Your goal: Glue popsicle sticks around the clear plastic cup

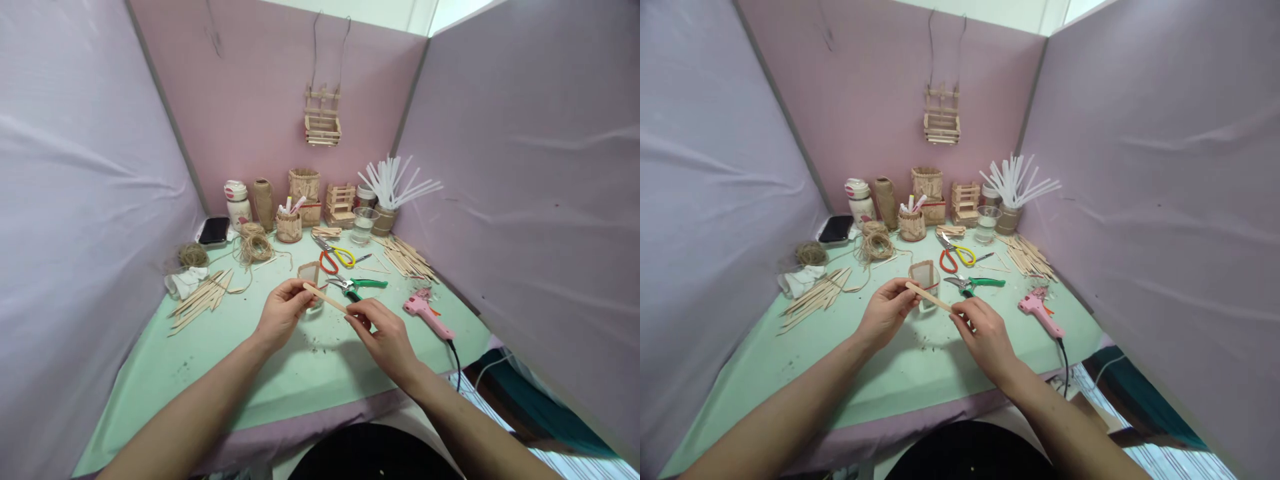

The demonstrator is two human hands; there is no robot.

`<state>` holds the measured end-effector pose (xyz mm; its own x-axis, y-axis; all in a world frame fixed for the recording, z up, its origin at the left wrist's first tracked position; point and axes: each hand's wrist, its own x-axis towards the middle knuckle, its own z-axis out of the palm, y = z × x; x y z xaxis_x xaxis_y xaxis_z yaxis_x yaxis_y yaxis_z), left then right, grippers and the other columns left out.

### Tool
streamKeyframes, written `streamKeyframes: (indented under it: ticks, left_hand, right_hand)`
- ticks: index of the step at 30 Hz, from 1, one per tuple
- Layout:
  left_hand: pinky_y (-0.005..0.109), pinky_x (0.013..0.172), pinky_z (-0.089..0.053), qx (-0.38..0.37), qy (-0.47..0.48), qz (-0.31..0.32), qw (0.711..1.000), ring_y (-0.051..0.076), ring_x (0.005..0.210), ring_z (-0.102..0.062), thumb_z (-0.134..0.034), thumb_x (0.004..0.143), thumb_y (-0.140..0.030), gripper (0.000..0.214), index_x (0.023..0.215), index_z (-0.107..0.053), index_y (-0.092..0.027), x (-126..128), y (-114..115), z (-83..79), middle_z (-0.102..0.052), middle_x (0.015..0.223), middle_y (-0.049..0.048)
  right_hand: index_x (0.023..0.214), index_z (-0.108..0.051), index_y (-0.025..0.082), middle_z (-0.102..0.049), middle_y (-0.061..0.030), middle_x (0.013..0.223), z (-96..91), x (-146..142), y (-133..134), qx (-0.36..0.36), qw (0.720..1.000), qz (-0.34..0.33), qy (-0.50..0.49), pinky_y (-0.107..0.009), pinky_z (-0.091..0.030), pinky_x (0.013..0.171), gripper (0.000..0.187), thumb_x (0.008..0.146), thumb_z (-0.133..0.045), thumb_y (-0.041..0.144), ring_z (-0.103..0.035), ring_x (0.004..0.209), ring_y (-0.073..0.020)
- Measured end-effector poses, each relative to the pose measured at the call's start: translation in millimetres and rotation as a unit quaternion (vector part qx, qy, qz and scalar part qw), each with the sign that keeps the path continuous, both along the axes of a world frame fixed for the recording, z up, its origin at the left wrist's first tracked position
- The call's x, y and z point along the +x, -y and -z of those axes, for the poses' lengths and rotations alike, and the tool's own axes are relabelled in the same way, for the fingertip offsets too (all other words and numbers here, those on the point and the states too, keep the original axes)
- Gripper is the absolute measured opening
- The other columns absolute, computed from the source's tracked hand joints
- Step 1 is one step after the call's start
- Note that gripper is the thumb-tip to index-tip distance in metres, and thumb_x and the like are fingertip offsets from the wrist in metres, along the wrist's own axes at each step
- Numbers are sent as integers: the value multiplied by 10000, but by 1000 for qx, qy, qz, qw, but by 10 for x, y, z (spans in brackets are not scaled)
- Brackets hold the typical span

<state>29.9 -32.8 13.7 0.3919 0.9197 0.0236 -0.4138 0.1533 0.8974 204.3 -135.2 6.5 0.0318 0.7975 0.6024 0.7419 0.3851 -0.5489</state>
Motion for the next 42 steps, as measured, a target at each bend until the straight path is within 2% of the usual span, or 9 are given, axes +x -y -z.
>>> streamKeyframes:
  ticks: [4, 7, 15, 21, 26, 29, 33, 37, 42]
  left_hand:
    - [221, 635, -510, -4, 17, -6, 1000, 88, 648, -597, -865, 570, -334, 319, 780, -700, -159, -11, -23, -4, -693, 766, 15]
    - [216, 647, -513, -6, 25, -13, 1000, 84, 659, -599, -868, 577, -325, 311, 787, -703, -166, -34, -53, -16, -690, 775, 8]
    - [220, 630, -498, 18, 32, -12, 999, 87, 652, -584, -867, 598, -321, 275, 769, -712, -172, -86, -131, -51, -689, 783, 16]
    - [208, 654, -502, 29, 24, 4, 999, 92, 689, -597, -859, 632, -294, 224, 765, -727, -171, -130, -201, -17, -688, 780, 21]
    - [202, 669, -508, 57, 10, 16, 998, 91, 698, -605, -846, 658, -290, 190, 752, -731, -172, -174, -226, -70, -685, 770, 18]
    - [202, 653, -510, 82, -11, 28, 996, 100, 693, -619, -856, 643, -298, 204, 741, -735, -167, -239, -229, -174, -694, 762, 25]
    - [228, 641, -521, 125, -43, 76, 988, 123, 674, -633, -878, 604, -301, 243, 730, -741, -145, -413, -323, -289, -704, 731, 47]
    - [218, 627, -512, 140, -89, 130, 978, 119, 660, -637, -879, 608, -289, 246, 722, -735, -125, -620, -500, -284, -705, 716, 53]
    - [219, 630, -512, 114, -128, 212, 962, 107, 634, -631, -876, 612, -272, 263, 759, -736, -105, -725, -623, -192, -713, 720, 62]
  right_hand:
    - [991, -629, 214, -681, -55, 876, -119, 187, 21, -24, 999, 11, 37, -293, -509, 621, 161, 898, -616, 345, -631, 726, -178]
    - [980, -636, 208, -699, -62, 884, -257, 596, 55, -99, 984, 98, 109, -321, -489, 656, 211, 883, -611, 393, -644, 743, -203]
    - [900, -645, 133, -680, -174, 928, -127, 1594, 177, -411, 820, 282, 283, -322, -405, 645, 341, 768, -675, 446, -646, 850, -298]
    - [874, -612, 138, -662, -147, 906, 113, 1610, 84, -431, 824, 268, 253, -293, -390, 636, 343, 772, -658, 463, -632, 817, -258]
    - [781, -567, 173, -638, -99, 788, 60, 1636, 86, -414, 837, 272, 233, -287, -327, 557, 303, 825, -576, 472, -582, 677, -209]
    - [770, -558, 194, -625, -66, 740, -68, 1553, 135, -361, 887, 237, 161, -285, -337, 549, 338, 863, -511, 516, -543, 624, -185]
    - [1007, -582, 198, -654, -75, 929, -216, 1162, 203, -278, 955, 66, -76, -284, -443, 604, 409, 900, -460, 574, -576, 700, -174]
    - [1087, -603, 182, -648, -114, 1064, -197, 533, 281, -252, 925, -78, -272, -278, -464, 582, 472, 914, -438, 590, -614, 792, -187]
    - [1039, -637, 157, -669, -103, 896, -43, -63, 347, -268, 916, -141, -264, -282, -465, 543, 545, 908, -411, 635, -568, 656, -163]
